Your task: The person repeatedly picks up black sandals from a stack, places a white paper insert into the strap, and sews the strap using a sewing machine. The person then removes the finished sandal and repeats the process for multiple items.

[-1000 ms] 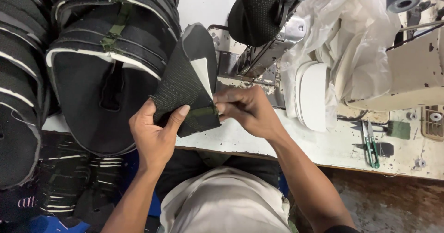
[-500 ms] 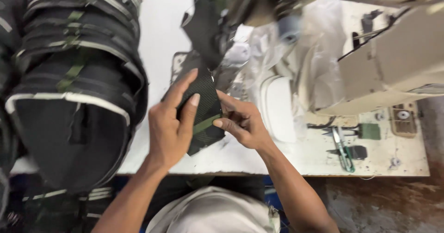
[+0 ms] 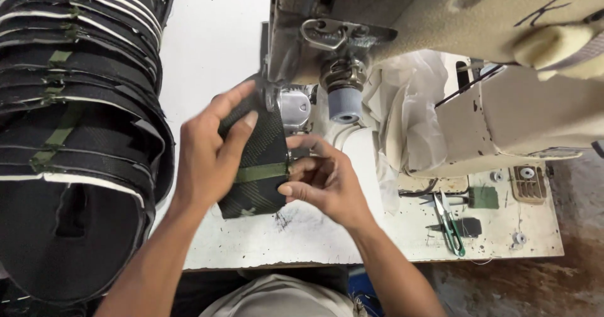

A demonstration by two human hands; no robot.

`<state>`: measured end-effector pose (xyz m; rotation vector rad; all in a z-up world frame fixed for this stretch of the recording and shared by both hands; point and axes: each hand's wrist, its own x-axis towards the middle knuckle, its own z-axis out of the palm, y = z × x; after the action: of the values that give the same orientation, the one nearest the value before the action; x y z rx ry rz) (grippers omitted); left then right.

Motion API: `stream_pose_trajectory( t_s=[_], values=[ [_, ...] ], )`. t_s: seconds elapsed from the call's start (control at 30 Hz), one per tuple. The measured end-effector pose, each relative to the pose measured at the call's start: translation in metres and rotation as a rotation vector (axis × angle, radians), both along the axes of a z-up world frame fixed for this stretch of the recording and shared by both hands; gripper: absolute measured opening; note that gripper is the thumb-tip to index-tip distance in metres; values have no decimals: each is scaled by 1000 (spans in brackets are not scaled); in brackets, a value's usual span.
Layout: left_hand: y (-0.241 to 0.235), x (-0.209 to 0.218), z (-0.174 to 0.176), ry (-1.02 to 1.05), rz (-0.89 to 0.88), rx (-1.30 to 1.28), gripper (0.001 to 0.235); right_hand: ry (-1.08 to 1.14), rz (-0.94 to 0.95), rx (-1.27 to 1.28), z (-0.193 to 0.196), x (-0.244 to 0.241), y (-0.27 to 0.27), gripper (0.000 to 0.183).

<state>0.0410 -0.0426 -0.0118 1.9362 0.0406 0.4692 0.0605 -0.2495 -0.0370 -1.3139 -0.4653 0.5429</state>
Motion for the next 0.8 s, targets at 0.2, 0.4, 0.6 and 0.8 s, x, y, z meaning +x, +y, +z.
stream_pose_trajectory(
  t_s=[0.2,0.4,0.6,0.8],
  values=[
    [36,-8,17,-141,-130,-3,76,65,-295,157,0,-10,41,41],
    [30,-37,24,29,-187,-17,54,102,-323,473,-6,-2,52,38],
    [14,-18,18,-74,-85,19,48,58,-333,267,4,2,41,35],
    [3,0,13,-138,64,58,49,-370,-500,-66,-6,38,8,17]
  ],
)
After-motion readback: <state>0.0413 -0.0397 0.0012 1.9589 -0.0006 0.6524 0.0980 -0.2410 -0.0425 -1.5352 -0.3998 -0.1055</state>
